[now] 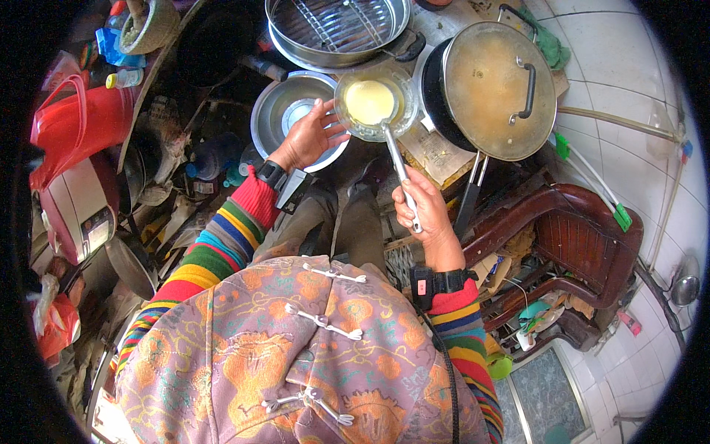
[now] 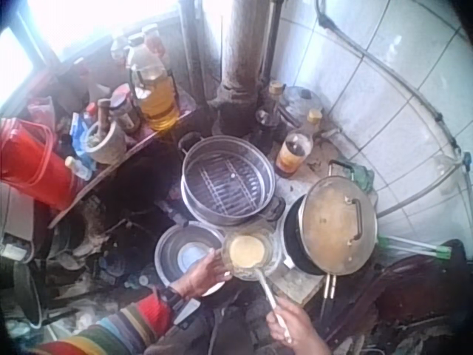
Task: The person scoops a yellow mixture from a bowl into a pot on the stove using a ladle, then stirs the contents with chopsticks. They place the bowl down, pick up chopsticks, and later handle a small packet before the clip ends.
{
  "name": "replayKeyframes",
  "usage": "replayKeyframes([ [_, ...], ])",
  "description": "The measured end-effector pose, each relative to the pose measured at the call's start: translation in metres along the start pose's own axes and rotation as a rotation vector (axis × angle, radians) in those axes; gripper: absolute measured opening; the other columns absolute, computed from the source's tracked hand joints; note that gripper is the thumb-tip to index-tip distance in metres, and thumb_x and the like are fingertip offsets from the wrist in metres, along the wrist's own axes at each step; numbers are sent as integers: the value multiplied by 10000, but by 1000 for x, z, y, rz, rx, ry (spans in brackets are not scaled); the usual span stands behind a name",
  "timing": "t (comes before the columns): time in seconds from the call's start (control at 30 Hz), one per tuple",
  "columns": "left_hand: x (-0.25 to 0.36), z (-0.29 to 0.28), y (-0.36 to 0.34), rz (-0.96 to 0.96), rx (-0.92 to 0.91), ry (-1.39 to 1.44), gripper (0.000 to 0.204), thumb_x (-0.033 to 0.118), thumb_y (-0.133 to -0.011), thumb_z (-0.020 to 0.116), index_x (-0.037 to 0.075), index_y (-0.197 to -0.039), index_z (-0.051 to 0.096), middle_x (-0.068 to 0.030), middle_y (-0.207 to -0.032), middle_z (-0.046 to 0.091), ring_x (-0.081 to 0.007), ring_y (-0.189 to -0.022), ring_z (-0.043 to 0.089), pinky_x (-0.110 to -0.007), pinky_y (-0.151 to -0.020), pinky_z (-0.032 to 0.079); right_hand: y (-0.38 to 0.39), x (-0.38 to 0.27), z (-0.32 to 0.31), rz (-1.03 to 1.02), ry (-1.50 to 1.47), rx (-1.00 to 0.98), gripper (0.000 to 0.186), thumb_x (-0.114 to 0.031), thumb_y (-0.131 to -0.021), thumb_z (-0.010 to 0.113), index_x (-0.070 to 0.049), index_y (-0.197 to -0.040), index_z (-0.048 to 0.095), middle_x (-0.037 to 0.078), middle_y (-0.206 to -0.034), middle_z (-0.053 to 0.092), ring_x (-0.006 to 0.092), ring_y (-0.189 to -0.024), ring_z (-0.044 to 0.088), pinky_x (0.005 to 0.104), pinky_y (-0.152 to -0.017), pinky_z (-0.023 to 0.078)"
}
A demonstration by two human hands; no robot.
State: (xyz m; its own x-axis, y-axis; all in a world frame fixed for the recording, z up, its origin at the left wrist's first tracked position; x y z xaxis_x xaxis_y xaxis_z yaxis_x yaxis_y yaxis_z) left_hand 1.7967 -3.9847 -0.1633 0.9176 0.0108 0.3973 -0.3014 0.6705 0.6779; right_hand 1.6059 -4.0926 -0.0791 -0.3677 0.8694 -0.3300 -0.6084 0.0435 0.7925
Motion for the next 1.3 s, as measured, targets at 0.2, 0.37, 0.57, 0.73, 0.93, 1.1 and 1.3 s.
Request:
replayKeyframes([
  [0.2,0,0,1,-7,24,-5,681,540,-996,366,67,-1477,276,-151,-1411,416,-258,-1200,497,-397,-978,451,20,-15,1,-135,209,114,458,-106,-978,463,-93,-1429,384,43,-726,539,57,-433,402,196,-371,345],
  [0.37,0,1,0,-3,-3,-23,698,558,-989,354,72,-1483,270,-153,-1402,416,-244,-1202,498,-386,-993,449,33,-33,-2,-341,526,252,479,-88,-975,473,-79,-1443,373,14,-705,516,27,-458,394,182,-404,332],
  [0.57,0,0,0,-17,6,-20,695,554,-991,354,70,-1482,270,-150,-1400,419,-247,-1209,495,-385,-995,446,28,-52,-1,-625,1100,444,414,-101,-942,515,-21,-1347,478,112,-816,633,189,-641,617,315,-593,496],
  [0.73,2,3,3,-14,16,-34,690,548,-996,345,68,-1485,262,-153,-1409,413,-254,-1232,481,-385,-1005,437,9,-49,1,-770,1315,457,413,-74,-905,516,-4,-1312,496,239,-973,624,350,-883,617,395,-766,500],
  [0.93,3,3,3,-13,13,-29,680,543,-1001,332,72,-1487,262,-145,-1407,422,-252,-1241,475,-387,-1008,431,-16,-31,1,-755,1225,412,410,-72,-918,517,-31,-1326,498,103,-736,594,148,-560,568,292,-540,464],
  [1.1,2,4,3,-5,1,-29,666,538,-1005,322,73,-1480,277,-136,-1405,431,-248,-1232,483,-386,-1004,431,-31,10,-5,-183,281,111,422,-123,-969,485,-66,-1380,409,52,-707,536,71,-430,412,217,-367,344],
  [1.3,2,3,3,-7,9,-35,660,539,-1005,322,76,-1473,291,-131,-1394,441,-246,-1218,496,-382,-1000,437,-25,17,-1,-60,-26,46,423,-138,-986,468,-89,-1400,395,71,-771,546,86,-449,432,225,-376,351],
])
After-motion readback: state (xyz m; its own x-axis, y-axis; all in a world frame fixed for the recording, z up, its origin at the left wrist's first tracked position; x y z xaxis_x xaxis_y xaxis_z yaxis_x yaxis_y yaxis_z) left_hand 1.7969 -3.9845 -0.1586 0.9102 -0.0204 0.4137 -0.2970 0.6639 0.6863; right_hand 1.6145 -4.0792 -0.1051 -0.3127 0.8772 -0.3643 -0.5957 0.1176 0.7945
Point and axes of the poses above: each hand's wrist, its own y-axis away from the middle knuckle, its own z-axis out of the palm, x = y × z, the point moved 9 cm from there along -y, towards the middle knuckle
